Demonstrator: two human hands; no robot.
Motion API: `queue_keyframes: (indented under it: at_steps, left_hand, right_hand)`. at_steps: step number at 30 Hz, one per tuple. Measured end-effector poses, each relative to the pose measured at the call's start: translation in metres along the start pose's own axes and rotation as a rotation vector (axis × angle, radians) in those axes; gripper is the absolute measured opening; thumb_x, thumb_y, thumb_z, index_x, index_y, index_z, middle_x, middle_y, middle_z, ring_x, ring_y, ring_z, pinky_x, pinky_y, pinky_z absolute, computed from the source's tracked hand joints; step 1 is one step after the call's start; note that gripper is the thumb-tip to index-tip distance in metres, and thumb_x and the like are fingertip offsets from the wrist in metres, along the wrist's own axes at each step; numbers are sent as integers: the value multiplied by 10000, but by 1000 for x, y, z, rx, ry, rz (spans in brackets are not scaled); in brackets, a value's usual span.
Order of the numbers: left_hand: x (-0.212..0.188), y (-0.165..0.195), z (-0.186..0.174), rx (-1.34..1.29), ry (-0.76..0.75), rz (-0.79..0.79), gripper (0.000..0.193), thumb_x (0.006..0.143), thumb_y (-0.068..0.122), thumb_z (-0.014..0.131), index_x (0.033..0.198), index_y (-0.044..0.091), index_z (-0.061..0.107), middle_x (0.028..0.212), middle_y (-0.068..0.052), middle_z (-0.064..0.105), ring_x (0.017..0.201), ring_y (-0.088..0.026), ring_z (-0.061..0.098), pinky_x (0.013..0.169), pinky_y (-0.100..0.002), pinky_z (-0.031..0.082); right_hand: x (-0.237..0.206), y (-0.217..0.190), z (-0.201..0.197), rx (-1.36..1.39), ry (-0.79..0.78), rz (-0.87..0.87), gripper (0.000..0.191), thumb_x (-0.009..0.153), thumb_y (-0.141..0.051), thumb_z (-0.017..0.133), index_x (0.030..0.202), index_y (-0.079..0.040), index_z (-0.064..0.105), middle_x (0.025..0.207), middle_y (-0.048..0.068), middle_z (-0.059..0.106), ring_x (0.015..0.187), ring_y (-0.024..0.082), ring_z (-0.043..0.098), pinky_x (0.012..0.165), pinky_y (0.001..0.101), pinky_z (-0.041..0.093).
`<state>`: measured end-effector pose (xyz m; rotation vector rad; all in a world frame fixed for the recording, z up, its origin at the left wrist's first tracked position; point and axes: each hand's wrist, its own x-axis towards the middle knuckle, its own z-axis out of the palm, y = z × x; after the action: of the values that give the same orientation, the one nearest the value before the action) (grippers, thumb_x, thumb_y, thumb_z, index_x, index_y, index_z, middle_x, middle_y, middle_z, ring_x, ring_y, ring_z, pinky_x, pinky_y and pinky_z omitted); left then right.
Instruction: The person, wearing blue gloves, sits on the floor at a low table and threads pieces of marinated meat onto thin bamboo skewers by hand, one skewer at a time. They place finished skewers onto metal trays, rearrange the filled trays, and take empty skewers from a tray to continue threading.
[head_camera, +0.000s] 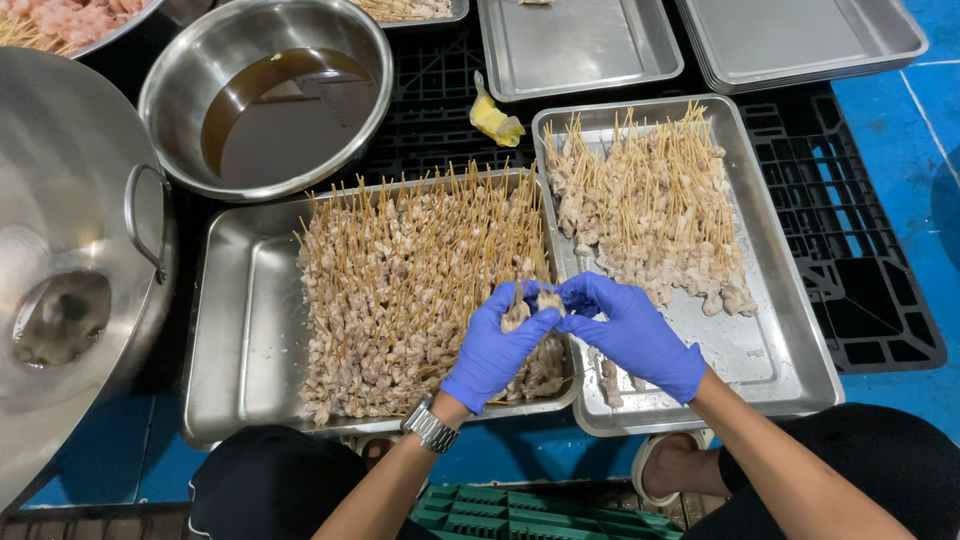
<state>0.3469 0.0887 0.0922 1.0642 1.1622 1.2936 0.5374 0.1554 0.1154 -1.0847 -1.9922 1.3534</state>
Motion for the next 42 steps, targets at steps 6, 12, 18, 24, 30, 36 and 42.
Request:
queue_keyframes:
  at_steps: [6, 12, 18, 24, 30, 36, 42]
  left_hand:
    - [-1, -1, -1, 30, 40, -4, 273, 928, 182, 750, 1146, 31, 687, 1052, -33, 729, 932, -73, 644, 839, -249, 555]
    - [-2, -7, -1, 77, 74, -18, 281, 920, 179, 754, 1148, 41, 667, 1015, -32, 728, 910, -69, 644, 822, -252, 554]
    - [4, -11, -1, -132, 63, -67, 253, 923, 146, 741, 1145, 45, 675, 998, 3, 720, 882, -56, 636, 768, -226, 540]
    - [7, -5, -10, -180, 37, -121, 323, 973, 180, 717, 1269, 51, 729, 981, 20, 681, 802, -47, 550, 682, -208, 470]
    - [8, -3, -10, -279, 62, -179, 336, 937, 158, 715, 1249, 37, 677, 1014, 0, 706, 853, -68, 621, 708, -230, 511]
    - [0, -14, -4, -719, 43, -369, 380, 952, 211, 685, 1277, 33, 601, 1116, -69, 680, 967, -165, 665, 799, -320, 551]
    - [12, -19, -26, -973, 117, -458, 505, 920, 219, 572, 1378, 17, 510, 1254, -181, 619, 1160, -328, 616, 988, -519, 530]
  right_hand:
    - [-4, -2, 9, -67, 41, -10, 324, 872, -241, 771, 1120, -65, 660, 901, 33, 730, 766, 122, 682, 716, 291, 565]
    - [-6, 3, 17, -17, 108, -101, 297, 879, -200, 772, 1112, -59, 655, 901, 28, 723, 802, 100, 668, 736, 287, 560]
    - [-3, 11, 17, 203, 107, 40, 303, 866, -152, 780, 1111, -44, 637, 926, 33, 712, 840, 91, 673, 774, 280, 571]
    - [5, 16, 12, 604, 46, 200, 280, 947, -133, 695, 1174, -14, 584, 967, 66, 640, 851, 128, 633, 779, 306, 535]
    - [4, 9, 24, 628, 61, 309, 342, 866, -146, 675, 1192, -88, 586, 948, 41, 652, 843, 117, 665, 771, 300, 569]
    - [6, 34, 22, 672, 49, 258, 320, 891, -82, 743, 1178, 5, 631, 970, 59, 658, 857, 141, 622, 785, 301, 513]
    - [20, 102, -41, 381, 249, 410, 426, 840, -193, 724, 1214, -31, 597, 956, 107, 713, 871, 197, 709, 791, 319, 583]
